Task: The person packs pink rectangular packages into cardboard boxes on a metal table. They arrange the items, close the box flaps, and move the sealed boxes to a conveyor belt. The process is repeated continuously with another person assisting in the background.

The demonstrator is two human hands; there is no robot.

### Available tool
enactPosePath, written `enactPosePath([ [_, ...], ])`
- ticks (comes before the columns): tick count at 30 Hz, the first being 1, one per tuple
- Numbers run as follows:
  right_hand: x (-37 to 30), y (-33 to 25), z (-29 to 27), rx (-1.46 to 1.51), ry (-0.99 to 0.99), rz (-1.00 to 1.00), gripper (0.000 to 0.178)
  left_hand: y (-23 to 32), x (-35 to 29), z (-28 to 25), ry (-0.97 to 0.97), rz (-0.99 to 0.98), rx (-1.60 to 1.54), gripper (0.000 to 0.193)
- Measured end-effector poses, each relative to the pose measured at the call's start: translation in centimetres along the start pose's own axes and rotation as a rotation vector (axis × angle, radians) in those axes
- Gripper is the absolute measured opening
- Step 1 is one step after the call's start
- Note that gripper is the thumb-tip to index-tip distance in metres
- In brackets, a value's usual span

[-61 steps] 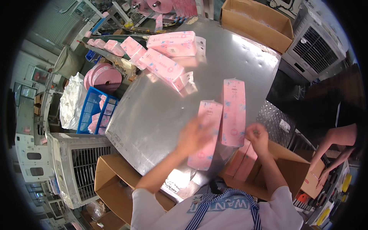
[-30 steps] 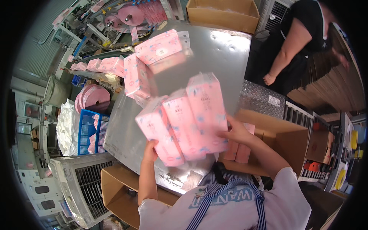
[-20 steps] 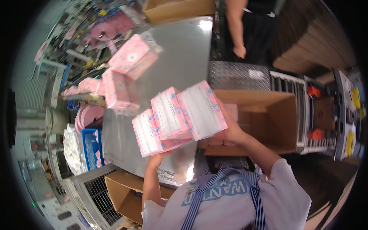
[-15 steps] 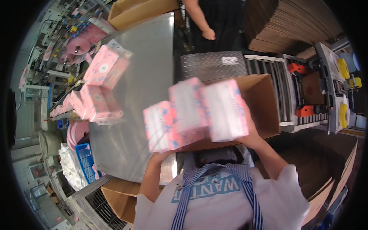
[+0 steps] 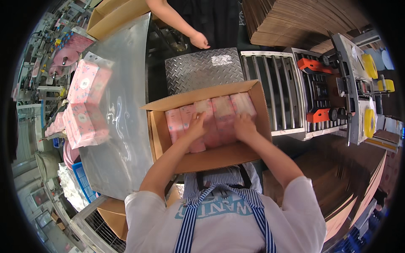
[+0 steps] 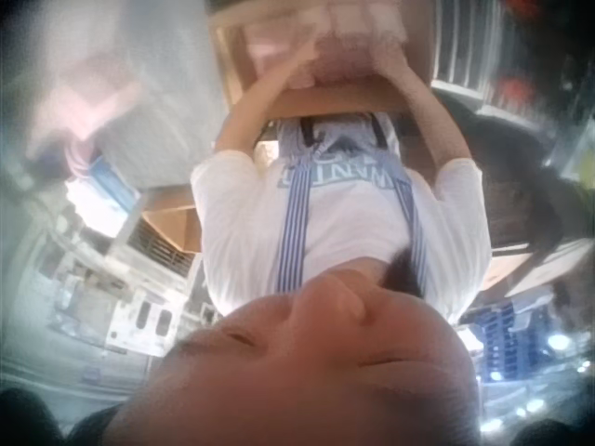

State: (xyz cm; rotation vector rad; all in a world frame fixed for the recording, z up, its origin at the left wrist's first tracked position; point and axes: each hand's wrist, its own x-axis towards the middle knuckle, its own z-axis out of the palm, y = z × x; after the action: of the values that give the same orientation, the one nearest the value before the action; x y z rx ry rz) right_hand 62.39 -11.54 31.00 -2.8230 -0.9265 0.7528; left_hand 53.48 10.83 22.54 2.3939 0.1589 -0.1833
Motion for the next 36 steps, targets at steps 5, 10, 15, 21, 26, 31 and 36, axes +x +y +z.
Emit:
enactPosePath([
  [5, 12.9, 1.1, 0.2, 0.123, -0.210, 0.382, 0.075, -2.0, 5.5, 2.2, -0.140, -0.132, 0.025, 0.073],
  [10, 15.7, -1.7, 3.1, 0.135, 0.065, 0.444, 0.068, -2.0, 3.6, 1.2, -0.655, -0.220, -0.244, 0.067],
  [15, 19.5, 9.7, 18.1, 0.184, 0.273, -0.163, 0.045, 2.5, -8.0, -12.3, -0.108, -0.233, -0.451, 0.051],
  [21, 10.4, -6.7, 16.6, 0.150, -0.519, -0.409, 0.043, -1.8, -36.2, -15.3, 1.185, -1.119, 0.506, 0.044],
  [26, 6.9, -24.8, 16.6, 0.890, -0.891, -0.490, 0.052, -10.5, -58.8, -7.6, 1.361, -1.727, 0.137, 0.036],
  [31, 7.7, -23.3, 14.7, 0.619, -0.883, -0.455, 0.047, -20.3, -71.2, 5.4, 0.782, -1.915, -0.497, 0.053],
  [36, 6.2, -19.0, 10.8, 0.505, -0.681, 0.062, 0.035, -23.7, -63.3, 3.2, 1.810, -1.756, -1.570, 0.072],
])
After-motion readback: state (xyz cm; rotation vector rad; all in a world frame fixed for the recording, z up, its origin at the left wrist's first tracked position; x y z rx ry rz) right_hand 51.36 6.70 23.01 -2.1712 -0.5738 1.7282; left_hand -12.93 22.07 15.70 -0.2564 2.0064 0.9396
